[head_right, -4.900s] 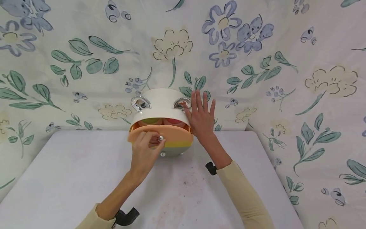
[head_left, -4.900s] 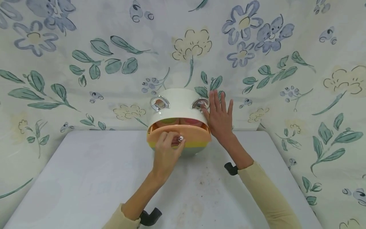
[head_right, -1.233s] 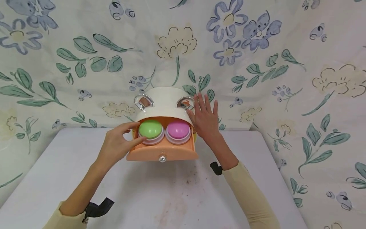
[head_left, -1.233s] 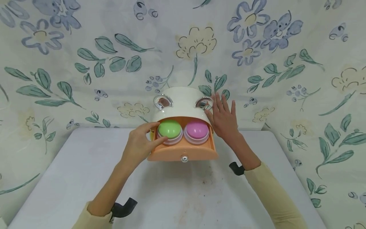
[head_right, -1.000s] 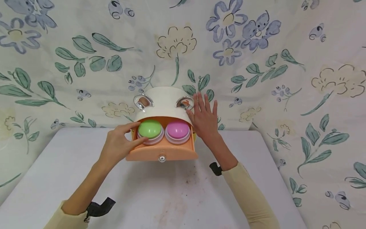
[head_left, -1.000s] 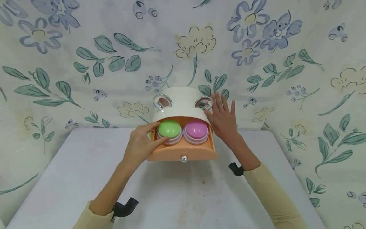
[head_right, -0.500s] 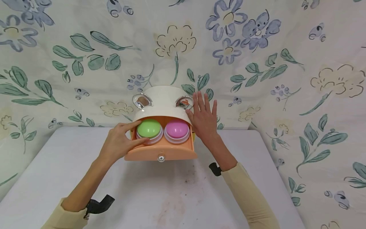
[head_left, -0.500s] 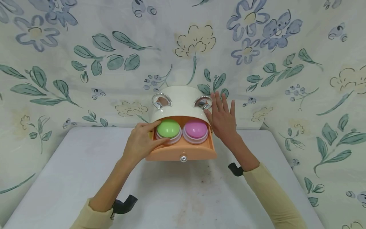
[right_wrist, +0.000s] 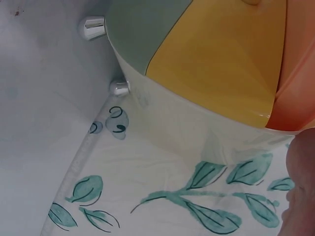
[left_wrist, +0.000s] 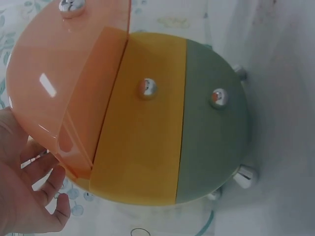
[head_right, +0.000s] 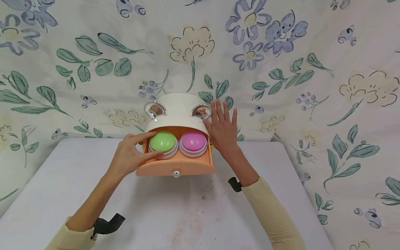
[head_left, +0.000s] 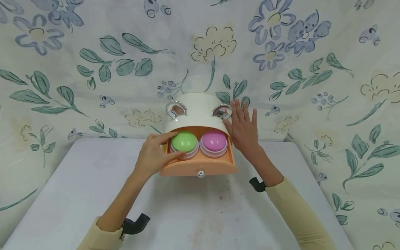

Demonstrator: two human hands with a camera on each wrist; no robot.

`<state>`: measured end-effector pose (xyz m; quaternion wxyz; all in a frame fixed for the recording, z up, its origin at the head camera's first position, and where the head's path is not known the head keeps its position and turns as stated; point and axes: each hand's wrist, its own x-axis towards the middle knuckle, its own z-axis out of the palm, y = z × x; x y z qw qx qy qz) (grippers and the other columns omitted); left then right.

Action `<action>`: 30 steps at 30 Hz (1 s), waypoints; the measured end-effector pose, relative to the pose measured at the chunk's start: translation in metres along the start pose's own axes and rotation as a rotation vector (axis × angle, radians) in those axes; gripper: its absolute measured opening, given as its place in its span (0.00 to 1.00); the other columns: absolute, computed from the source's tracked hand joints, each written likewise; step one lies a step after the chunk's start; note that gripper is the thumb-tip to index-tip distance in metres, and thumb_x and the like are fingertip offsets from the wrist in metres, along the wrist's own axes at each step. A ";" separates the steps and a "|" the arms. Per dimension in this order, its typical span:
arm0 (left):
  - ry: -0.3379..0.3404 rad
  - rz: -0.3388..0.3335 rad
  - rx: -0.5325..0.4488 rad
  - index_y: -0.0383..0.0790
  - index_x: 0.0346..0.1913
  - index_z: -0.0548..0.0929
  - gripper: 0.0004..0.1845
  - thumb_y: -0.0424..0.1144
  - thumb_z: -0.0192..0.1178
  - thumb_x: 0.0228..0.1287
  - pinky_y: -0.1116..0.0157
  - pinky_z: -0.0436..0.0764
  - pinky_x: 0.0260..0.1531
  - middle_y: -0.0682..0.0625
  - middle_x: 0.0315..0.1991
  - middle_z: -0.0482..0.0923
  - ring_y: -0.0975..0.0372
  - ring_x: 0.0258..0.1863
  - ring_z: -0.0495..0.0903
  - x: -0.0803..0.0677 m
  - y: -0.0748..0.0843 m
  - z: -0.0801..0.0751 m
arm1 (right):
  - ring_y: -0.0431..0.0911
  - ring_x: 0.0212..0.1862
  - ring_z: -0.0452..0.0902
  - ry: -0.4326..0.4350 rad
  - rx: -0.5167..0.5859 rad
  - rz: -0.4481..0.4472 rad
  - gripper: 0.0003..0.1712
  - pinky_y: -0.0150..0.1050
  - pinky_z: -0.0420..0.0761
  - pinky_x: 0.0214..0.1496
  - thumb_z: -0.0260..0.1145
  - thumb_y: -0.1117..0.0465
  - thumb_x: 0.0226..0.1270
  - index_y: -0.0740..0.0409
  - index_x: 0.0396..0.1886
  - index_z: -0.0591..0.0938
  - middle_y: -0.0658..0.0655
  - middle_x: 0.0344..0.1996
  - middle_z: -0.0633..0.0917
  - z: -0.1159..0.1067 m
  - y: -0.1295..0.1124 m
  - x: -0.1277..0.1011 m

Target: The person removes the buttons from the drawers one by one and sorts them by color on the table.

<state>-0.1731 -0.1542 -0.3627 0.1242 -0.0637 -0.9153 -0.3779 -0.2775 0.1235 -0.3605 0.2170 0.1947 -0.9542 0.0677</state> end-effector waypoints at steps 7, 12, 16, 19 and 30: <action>-0.038 0.022 0.003 0.40 0.66 0.78 0.40 0.50 0.78 0.50 0.48 0.79 0.48 0.42 0.58 0.79 0.49 0.52 0.69 -0.001 0.003 -0.002 | 0.57 0.78 0.40 0.003 -0.004 0.001 0.39 0.59 0.32 0.77 0.47 0.46 0.82 0.60 0.81 0.47 0.61 0.79 0.50 0.000 0.000 0.000; -0.072 0.007 0.043 0.40 0.68 0.76 0.42 0.52 0.77 0.50 0.56 0.77 0.38 0.39 0.47 0.79 0.49 0.46 0.70 0.001 0.003 -0.002 | 0.57 0.79 0.39 -0.003 -0.006 0.007 0.39 0.59 0.31 0.77 0.46 0.46 0.82 0.59 0.81 0.47 0.61 0.79 0.50 0.001 0.000 0.001; -0.092 -0.011 0.007 0.41 0.68 0.76 0.42 0.51 0.78 0.50 0.60 0.73 0.34 0.40 0.46 0.78 0.50 0.44 0.67 0.002 0.001 -0.001 | 0.56 0.79 0.38 -0.014 -0.007 0.013 0.39 0.58 0.30 0.77 0.46 0.45 0.82 0.59 0.81 0.46 0.60 0.79 0.49 0.001 0.000 0.001; -0.090 0.005 -0.016 0.42 0.68 0.76 0.41 0.50 0.78 0.51 0.59 0.73 0.37 0.39 0.47 0.78 0.50 0.45 0.67 0.003 0.001 0.000 | 0.56 0.79 0.38 -0.012 -0.012 0.013 0.40 0.58 0.31 0.77 0.46 0.46 0.82 0.59 0.81 0.46 0.60 0.79 0.49 0.001 0.000 0.000; -0.064 0.008 -0.128 0.42 0.67 0.77 0.38 0.43 0.78 0.51 0.59 0.71 0.35 0.42 0.41 0.73 0.47 0.46 0.66 0.000 0.004 -0.005 | 0.57 0.79 0.39 0.002 0.001 0.005 0.39 0.58 0.30 0.77 0.47 0.46 0.81 0.59 0.81 0.47 0.60 0.79 0.49 0.002 0.001 0.000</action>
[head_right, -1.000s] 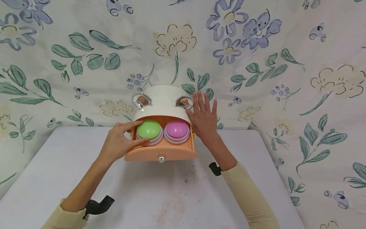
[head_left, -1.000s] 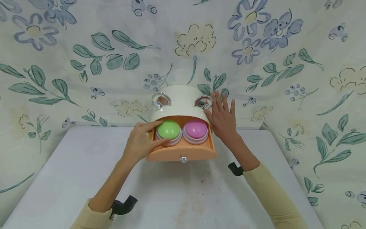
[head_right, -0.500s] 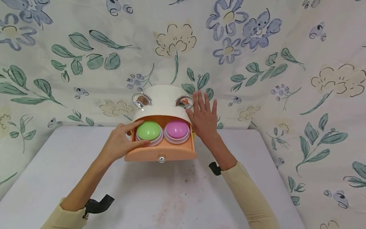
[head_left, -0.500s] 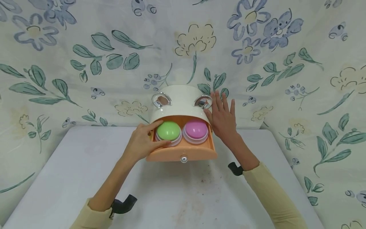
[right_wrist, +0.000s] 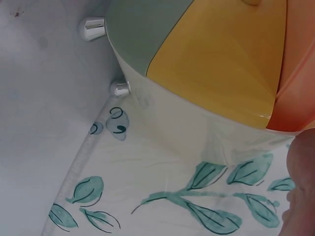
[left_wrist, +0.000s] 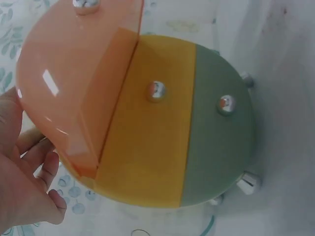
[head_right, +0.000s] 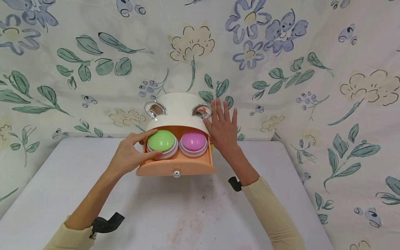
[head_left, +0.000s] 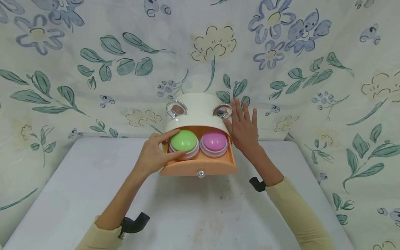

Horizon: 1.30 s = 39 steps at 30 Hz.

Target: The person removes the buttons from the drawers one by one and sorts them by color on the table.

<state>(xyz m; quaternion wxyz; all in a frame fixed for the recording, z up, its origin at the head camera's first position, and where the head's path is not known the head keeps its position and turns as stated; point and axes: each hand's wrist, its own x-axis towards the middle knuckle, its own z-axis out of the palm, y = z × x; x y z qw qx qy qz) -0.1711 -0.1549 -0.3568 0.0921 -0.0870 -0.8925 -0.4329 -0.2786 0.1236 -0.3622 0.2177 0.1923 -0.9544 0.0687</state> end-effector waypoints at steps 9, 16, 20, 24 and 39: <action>0.031 0.022 -0.011 0.43 0.67 0.77 0.36 0.42 0.76 0.54 0.59 0.73 0.34 0.41 0.46 0.74 0.52 0.48 0.67 -0.010 0.011 -0.023 | 0.57 0.79 0.39 0.013 0.000 -0.008 0.39 0.58 0.31 0.77 0.47 0.46 0.81 0.59 0.81 0.47 0.60 0.79 0.50 0.001 0.001 0.000; 0.103 0.053 -0.003 0.42 0.68 0.76 0.36 0.39 0.75 0.55 0.54 0.69 0.40 0.41 0.50 0.77 0.51 0.50 0.67 -0.018 0.004 -0.044 | 0.58 0.78 0.41 0.032 -0.014 -0.016 0.39 0.61 0.36 0.77 0.47 0.46 0.81 0.59 0.81 0.49 0.61 0.78 0.51 0.002 0.002 0.001; 0.145 0.075 0.011 0.40 0.68 0.76 0.36 0.36 0.75 0.54 0.52 0.67 0.42 0.40 0.54 0.78 0.52 0.51 0.67 -0.023 -0.011 -0.055 | 0.58 0.78 0.40 0.032 -0.018 -0.017 0.39 0.60 0.35 0.77 0.47 0.46 0.81 0.59 0.81 0.48 0.61 0.78 0.51 0.003 0.002 0.001; 0.171 0.064 0.049 0.37 0.68 0.74 0.37 0.35 0.75 0.54 0.51 0.66 0.42 0.37 0.57 0.77 0.52 0.51 0.67 -0.030 -0.031 -0.067 | 0.58 0.78 0.41 0.034 -0.013 -0.019 0.39 0.58 0.31 0.77 0.47 0.45 0.81 0.59 0.81 0.48 0.61 0.78 0.51 0.003 0.003 0.001; 0.132 -0.128 0.154 0.36 0.73 0.68 0.37 0.44 0.69 0.64 0.61 0.69 0.41 0.31 0.65 0.68 0.49 0.53 0.66 -0.058 -0.124 -0.101 | 0.57 0.78 0.40 0.030 -0.012 -0.020 0.39 0.60 0.35 0.77 0.48 0.46 0.81 0.59 0.81 0.49 0.60 0.79 0.51 0.002 0.003 0.000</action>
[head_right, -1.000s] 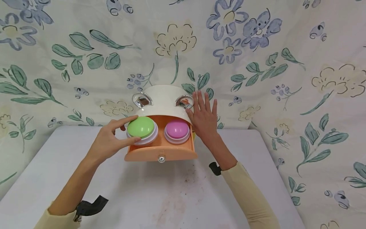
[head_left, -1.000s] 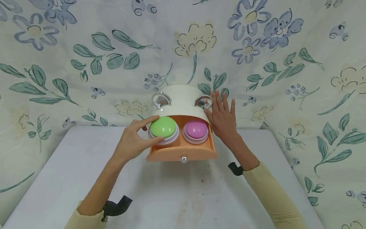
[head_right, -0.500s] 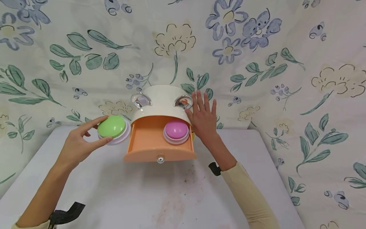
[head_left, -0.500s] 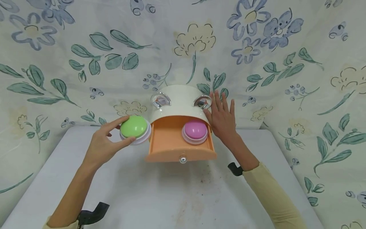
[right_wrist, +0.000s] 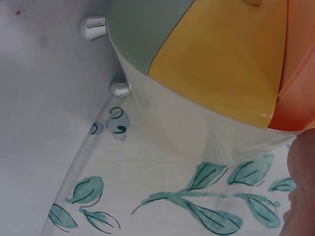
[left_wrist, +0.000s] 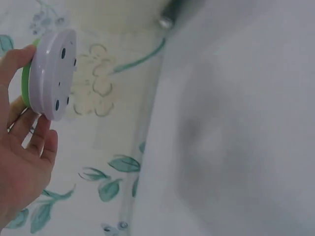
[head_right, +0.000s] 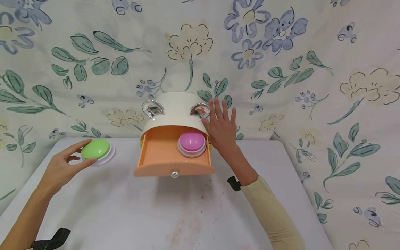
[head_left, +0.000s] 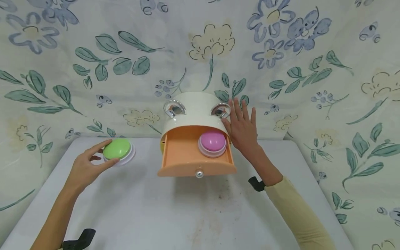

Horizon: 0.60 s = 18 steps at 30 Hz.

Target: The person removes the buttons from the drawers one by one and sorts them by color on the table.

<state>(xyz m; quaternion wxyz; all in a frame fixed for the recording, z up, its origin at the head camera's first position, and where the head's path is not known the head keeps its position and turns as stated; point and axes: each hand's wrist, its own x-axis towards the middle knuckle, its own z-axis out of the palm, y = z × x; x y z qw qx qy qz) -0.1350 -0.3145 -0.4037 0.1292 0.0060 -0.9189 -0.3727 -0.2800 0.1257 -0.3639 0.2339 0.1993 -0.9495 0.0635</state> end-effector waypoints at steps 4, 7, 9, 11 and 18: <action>0.008 -0.036 0.000 0.34 0.73 0.67 0.37 0.43 0.68 0.65 0.77 0.70 0.42 0.30 0.66 0.68 0.53 0.55 0.68 0.000 -0.031 -0.003 | 0.57 0.78 0.39 -0.008 -0.004 0.003 0.39 0.60 0.35 0.77 0.47 0.46 0.81 0.59 0.81 0.48 0.60 0.79 0.50 0.000 0.000 0.001; -0.007 -0.095 0.037 0.33 0.73 0.65 0.39 0.46 0.68 0.66 0.68 0.78 0.45 0.28 0.68 0.65 0.43 0.57 0.70 0.001 -0.054 -0.006 | 0.58 0.78 0.40 -0.009 -0.003 -0.002 0.39 0.60 0.35 0.77 0.47 0.45 0.81 0.59 0.81 0.48 0.60 0.79 0.50 0.000 -0.001 0.002; -0.031 -0.143 0.052 0.33 0.75 0.62 0.42 0.50 0.66 0.66 0.52 0.81 0.47 0.26 0.69 0.61 0.33 0.57 0.68 0.002 -0.070 -0.007 | 0.58 0.78 0.40 -0.009 -0.006 -0.001 0.39 0.60 0.36 0.77 0.47 0.46 0.81 0.59 0.81 0.49 0.60 0.79 0.50 0.001 -0.001 0.002; -0.030 -0.183 0.099 0.36 0.76 0.61 0.44 0.55 0.65 0.66 0.48 0.82 0.41 0.26 0.69 0.61 0.32 0.57 0.68 0.003 -0.085 -0.008 | 0.58 0.78 0.40 -0.008 -0.011 0.000 0.39 0.60 0.36 0.77 0.47 0.46 0.81 0.59 0.81 0.49 0.60 0.79 0.51 0.001 0.000 0.002; -0.009 -0.256 0.122 0.32 0.76 0.58 0.45 0.56 0.62 0.67 0.42 0.81 0.43 0.23 0.68 0.59 0.30 0.57 0.67 0.001 -0.113 -0.012 | 0.58 0.78 0.40 -0.007 -0.010 0.002 0.39 0.59 0.33 0.77 0.47 0.45 0.81 0.59 0.81 0.49 0.61 0.78 0.51 0.001 0.000 0.001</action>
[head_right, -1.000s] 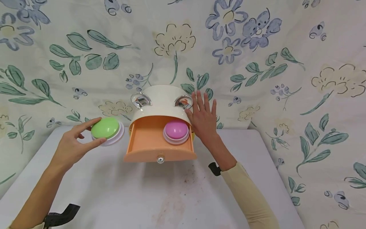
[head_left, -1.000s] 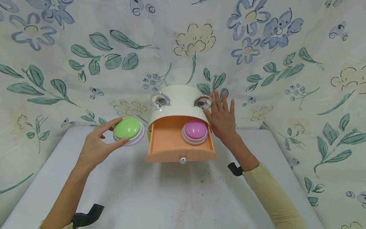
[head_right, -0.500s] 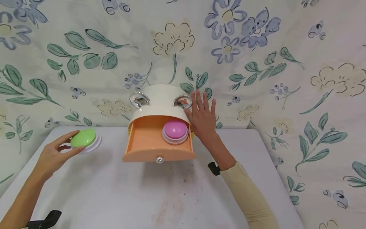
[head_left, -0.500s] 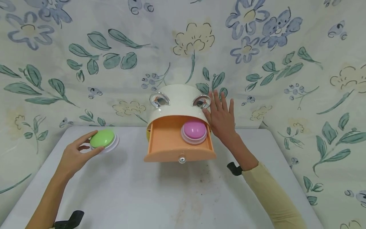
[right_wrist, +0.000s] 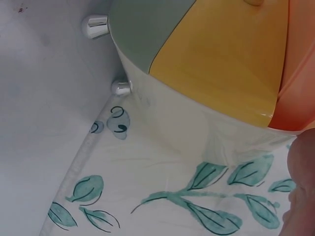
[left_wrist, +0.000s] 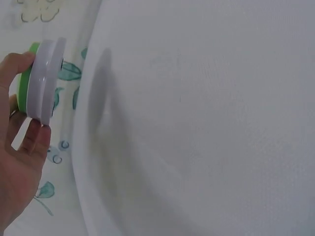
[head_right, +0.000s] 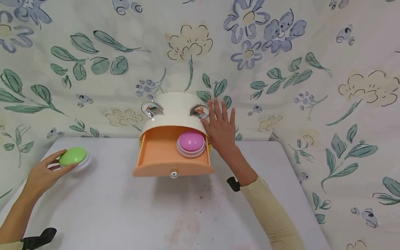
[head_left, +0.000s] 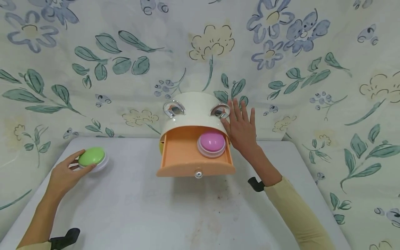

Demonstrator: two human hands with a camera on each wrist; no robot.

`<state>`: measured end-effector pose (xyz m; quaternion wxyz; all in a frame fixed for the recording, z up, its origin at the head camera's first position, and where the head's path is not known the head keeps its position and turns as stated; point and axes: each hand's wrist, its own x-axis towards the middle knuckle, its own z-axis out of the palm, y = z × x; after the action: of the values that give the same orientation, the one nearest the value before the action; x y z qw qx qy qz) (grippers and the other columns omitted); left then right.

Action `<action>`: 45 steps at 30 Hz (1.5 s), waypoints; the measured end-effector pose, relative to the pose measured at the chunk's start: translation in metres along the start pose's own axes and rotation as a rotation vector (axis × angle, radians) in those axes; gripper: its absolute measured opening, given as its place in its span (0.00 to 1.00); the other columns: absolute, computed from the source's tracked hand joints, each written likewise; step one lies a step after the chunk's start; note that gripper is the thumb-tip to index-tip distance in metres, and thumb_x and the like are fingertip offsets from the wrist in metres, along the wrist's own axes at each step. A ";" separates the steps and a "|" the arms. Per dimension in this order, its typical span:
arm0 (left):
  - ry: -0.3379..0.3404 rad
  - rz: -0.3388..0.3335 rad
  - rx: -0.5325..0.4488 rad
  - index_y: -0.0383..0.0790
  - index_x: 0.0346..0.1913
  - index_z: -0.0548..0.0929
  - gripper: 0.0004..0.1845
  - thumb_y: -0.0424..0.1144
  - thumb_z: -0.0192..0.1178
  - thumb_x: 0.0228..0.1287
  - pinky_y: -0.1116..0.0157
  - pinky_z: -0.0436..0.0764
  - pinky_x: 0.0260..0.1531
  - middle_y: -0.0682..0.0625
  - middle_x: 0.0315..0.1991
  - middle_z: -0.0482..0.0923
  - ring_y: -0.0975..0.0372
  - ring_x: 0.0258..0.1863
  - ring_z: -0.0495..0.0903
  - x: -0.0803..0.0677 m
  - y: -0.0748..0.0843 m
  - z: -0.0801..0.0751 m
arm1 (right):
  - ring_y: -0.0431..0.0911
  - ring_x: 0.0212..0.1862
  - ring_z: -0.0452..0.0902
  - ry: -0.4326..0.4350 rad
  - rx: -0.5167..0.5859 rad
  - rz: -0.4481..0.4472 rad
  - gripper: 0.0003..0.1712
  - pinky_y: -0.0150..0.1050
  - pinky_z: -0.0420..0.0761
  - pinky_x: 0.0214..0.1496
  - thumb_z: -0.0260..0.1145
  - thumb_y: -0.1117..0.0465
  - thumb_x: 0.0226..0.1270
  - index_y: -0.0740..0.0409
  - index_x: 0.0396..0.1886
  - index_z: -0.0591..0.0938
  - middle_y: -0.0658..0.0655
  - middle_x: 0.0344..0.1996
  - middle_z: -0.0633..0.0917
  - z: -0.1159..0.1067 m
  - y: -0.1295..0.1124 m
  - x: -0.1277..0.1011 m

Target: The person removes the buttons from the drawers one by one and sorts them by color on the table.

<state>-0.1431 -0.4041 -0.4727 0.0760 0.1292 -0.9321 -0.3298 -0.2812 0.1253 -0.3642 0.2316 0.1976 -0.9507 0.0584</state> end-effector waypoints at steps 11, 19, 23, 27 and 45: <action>0.015 -0.126 -0.020 0.24 0.74 0.54 0.44 0.51 0.60 0.70 0.33 0.72 0.53 0.19 0.68 0.53 0.25 0.59 0.62 -0.006 -0.018 -0.001 | 0.58 0.78 0.40 -0.009 0.003 0.003 0.39 0.60 0.35 0.77 0.47 0.46 0.81 0.59 0.81 0.49 0.61 0.79 0.51 0.001 0.000 -0.001; 0.002 -0.175 0.009 0.24 0.75 0.51 0.45 0.51 0.59 0.71 0.33 0.71 0.54 0.17 0.67 0.53 0.24 0.60 0.61 -0.002 -0.032 -0.004 | 0.58 0.78 0.39 -0.026 0.017 0.009 0.39 0.60 0.35 0.77 0.46 0.46 0.82 0.59 0.81 0.48 0.60 0.79 0.49 0.001 -0.002 0.000; 0.001 -0.180 0.017 0.23 0.74 0.50 0.45 0.50 0.59 0.71 0.33 0.72 0.54 0.17 0.66 0.54 0.25 0.59 0.62 -0.002 -0.033 -0.004 | 0.57 0.79 0.39 -0.021 0.004 0.003 0.39 0.60 0.35 0.77 0.46 0.45 0.82 0.59 0.81 0.48 0.60 0.79 0.49 0.001 -0.003 0.001; -0.011 -0.193 0.007 0.23 0.75 0.48 0.45 0.51 0.58 0.72 0.33 0.71 0.55 0.17 0.66 0.53 0.25 0.60 0.61 0.000 -0.032 -0.004 | 0.57 0.79 0.39 -0.011 0.006 0.004 0.39 0.60 0.35 0.77 0.47 0.46 0.81 0.59 0.81 0.48 0.60 0.79 0.50 0.001 -0.003 0.001; 0.101 0.098 -0.050 0.30 0.75 0.58 0.39 0.47 0.61 0.72 0.44 0.61 0.69 0.28 0.70 0.61 0.35 0.68 0.60 -0.004 0.054 -0.011 | 0.57 0.78 0.40 -0.014 -0.007 0.015 0.39 0.59 0.35 0.77 0.47 0.46 0.82 0.59 0.81 0.48 0.60 0.79 0.50 -0.001 -0.001 0.001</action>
<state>-0.1469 -0.3688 -0.4296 0.1422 0.0979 -0.9238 -0.3417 -0.2806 0.1243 -0.3626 0.2251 0.1902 -0.9540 0.0551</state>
